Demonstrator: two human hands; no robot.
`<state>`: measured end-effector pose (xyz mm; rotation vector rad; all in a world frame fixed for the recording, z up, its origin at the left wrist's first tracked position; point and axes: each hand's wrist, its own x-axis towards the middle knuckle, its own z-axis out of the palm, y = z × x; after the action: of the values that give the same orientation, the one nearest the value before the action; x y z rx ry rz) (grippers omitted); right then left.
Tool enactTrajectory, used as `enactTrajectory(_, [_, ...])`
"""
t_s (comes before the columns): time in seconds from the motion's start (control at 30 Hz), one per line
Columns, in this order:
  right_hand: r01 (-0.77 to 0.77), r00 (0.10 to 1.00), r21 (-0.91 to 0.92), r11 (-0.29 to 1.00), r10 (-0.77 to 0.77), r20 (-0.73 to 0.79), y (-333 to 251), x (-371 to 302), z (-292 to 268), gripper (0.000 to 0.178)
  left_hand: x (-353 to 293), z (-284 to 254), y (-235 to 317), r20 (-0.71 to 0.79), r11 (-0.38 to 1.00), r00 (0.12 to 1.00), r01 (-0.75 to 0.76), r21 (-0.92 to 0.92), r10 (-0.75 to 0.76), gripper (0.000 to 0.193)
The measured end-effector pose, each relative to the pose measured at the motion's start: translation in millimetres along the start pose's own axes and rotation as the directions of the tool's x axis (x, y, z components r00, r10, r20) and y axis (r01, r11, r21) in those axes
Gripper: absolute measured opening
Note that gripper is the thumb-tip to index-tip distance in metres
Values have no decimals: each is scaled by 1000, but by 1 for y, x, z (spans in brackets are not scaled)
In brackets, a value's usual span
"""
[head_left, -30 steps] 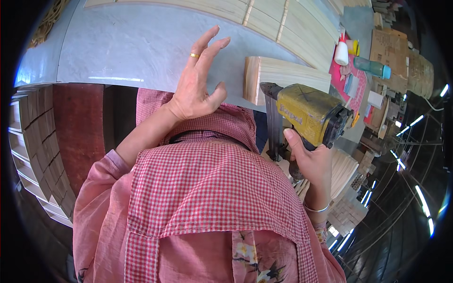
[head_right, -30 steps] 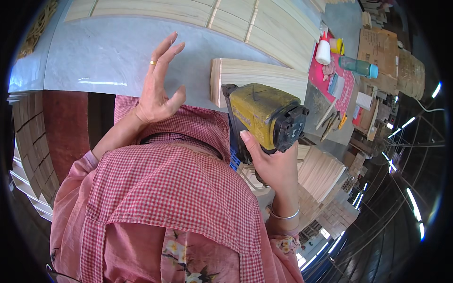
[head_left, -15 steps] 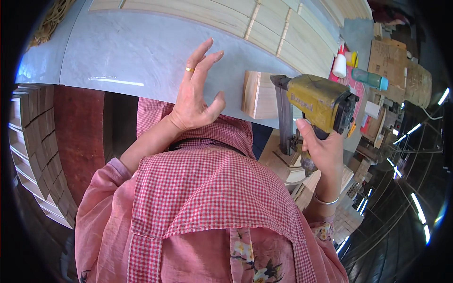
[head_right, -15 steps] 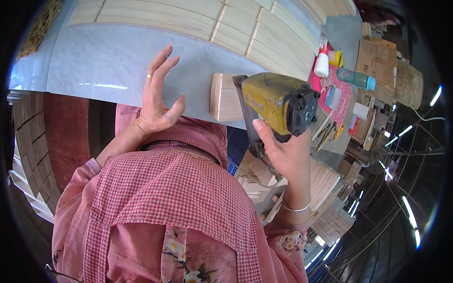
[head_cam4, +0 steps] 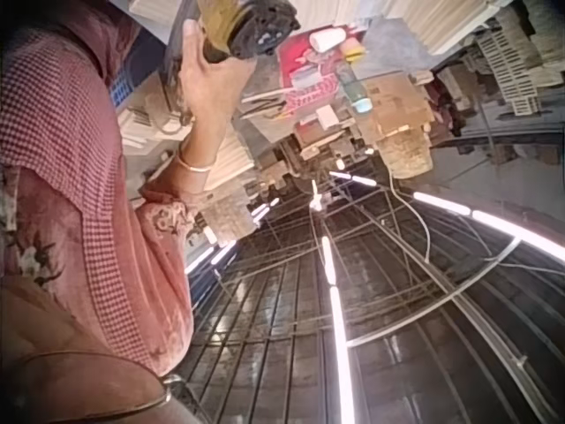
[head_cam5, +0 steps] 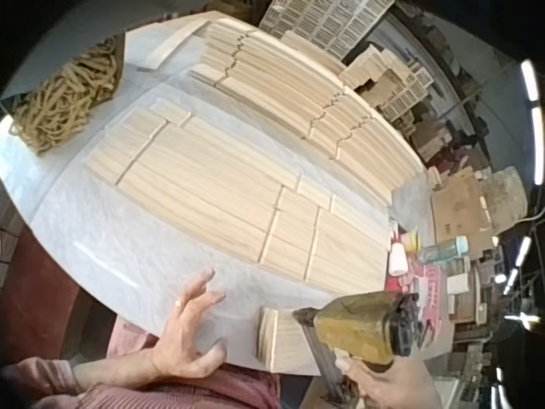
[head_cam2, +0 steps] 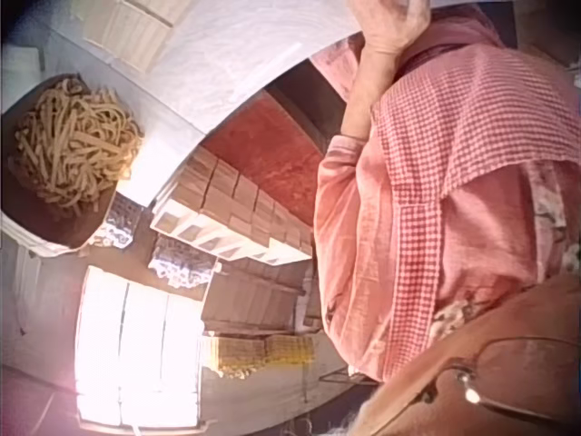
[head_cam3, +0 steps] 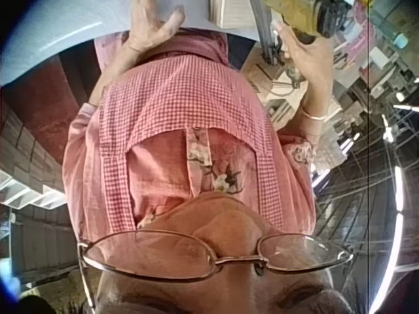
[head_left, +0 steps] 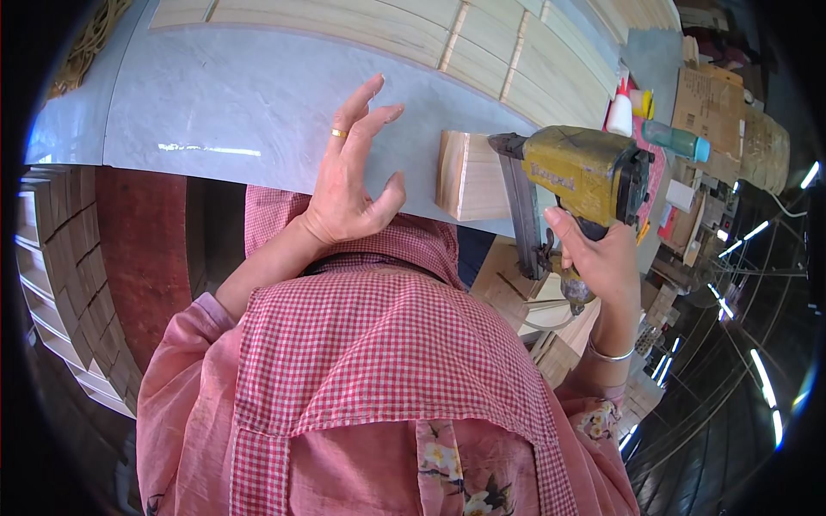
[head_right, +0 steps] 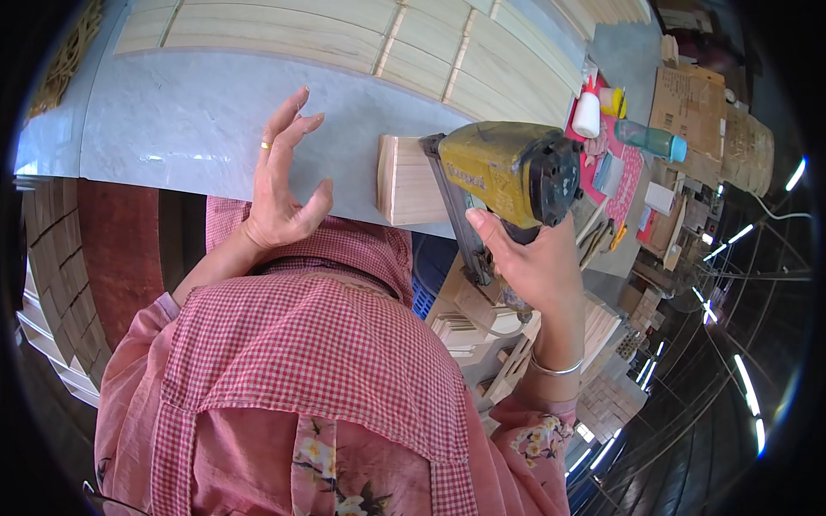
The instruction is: Assemble wooden frames or boxes by applying glue to wooden slats and securing them with a pneumatic nail gun.
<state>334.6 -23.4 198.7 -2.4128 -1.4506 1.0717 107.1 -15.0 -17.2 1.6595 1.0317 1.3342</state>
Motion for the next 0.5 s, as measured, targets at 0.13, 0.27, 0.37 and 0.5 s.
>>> enactTrajectory(0.13, [164,985,-86,983,-168,-40,12,2,-3,23,0,-1,-3,-21,998,1000,22,-63,-23,63])
enactTrajectory(0.27, [96,984,30,995,-91,-152,41,-1,-19,23,15,6,14,109,999,994,-34,35,30,54])
enactTrajectory(0.37, [-15,969,172,985,57,-241,60,-7,-29,22,37,26,38,299,960,947,-188,206,121,47])
enactTrajectory(0.5, [29,975,209,977,18,-221,80,0,-41,18,59,89,63,534,824,831,-408,393,156,52])
